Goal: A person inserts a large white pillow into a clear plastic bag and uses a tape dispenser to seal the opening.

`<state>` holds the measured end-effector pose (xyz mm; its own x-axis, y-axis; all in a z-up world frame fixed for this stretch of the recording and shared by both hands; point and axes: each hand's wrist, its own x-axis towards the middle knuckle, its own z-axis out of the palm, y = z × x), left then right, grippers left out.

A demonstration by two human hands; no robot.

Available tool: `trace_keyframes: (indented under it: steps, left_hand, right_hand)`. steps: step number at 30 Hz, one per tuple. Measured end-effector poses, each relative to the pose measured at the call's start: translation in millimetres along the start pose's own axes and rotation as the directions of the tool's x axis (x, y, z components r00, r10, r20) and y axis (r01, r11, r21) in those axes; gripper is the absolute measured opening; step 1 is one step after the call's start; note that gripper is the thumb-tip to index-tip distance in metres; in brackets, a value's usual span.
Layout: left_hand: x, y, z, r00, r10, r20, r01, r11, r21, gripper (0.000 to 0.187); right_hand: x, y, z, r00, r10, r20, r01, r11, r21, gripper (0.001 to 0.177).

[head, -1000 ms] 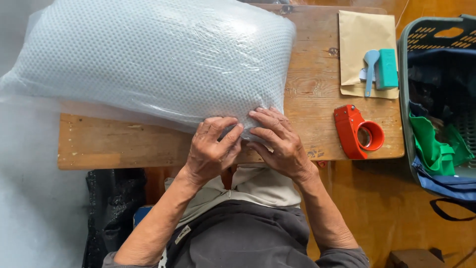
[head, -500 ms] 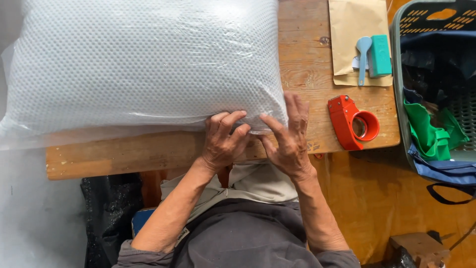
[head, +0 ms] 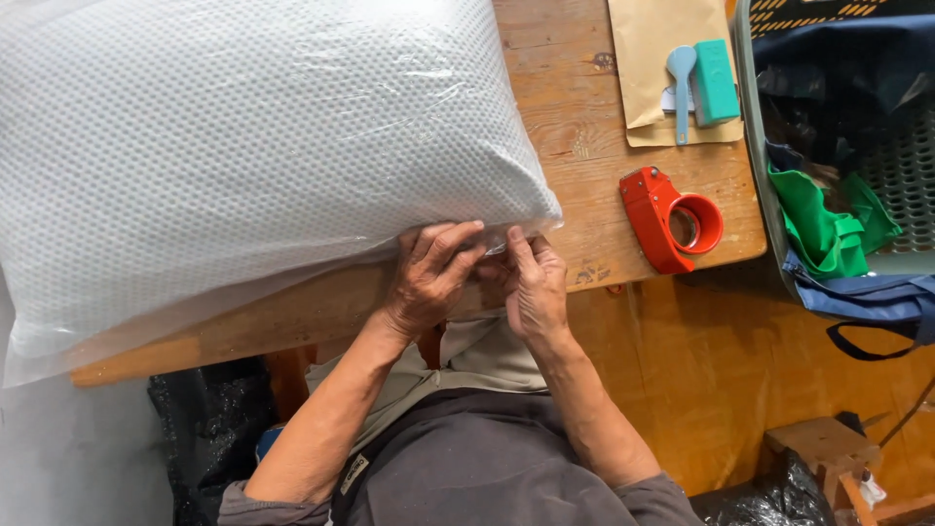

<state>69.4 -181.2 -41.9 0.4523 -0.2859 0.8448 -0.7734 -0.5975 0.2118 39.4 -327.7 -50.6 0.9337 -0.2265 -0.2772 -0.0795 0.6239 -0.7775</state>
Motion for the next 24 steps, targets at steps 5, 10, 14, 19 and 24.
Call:
trace_keyframes:
  steps: [5,10,14,19,24]
  left_hand:
    - [-0.5,-1.7,-1.7,1.0,0.003,-0.015,-0.003,1.0,-0.014,0.022]
    - [5.1,-0.6,-8.9,0.999,0.044,-0.012,-0.043,0.999,0.023,0.021]
    - [-7.7,-3.4,-4.2,0.995,0.042,-0.088,-0.034,0.996,0.085,0.011]
    - [-1.7,5.6,-7.5,0.996,0.017,-0.09,-0.006,0.993,0.114,0.013]
    - [-9.6,4.0,-4.4,0.998,0.014,-0.057,-0.009,0.996,0.085,0.015]
  right_hand:
    - [16.6,23.0,-12.2,0.988,-0.125,-0.089,0.106,0.975,-0.197,0.019]
    - [4.9,21.5,-5.1,0.979,-0.199,-0.054,0.159,0.895,-0.417,0.021]
    - [-17.4,-2.6,13.7,0.985,-0.154,0.074,0.168,0.801,-0.575,0.021]
    - [-20.7,-33.7,-3.8,0.978,-0.184,0.098,0.202,0.725,-0.659,0.017]
    - [23.4,-36.2,-44.0,0.995,-0.039,-0.09,0.006,0.939,-0.343,0.042]
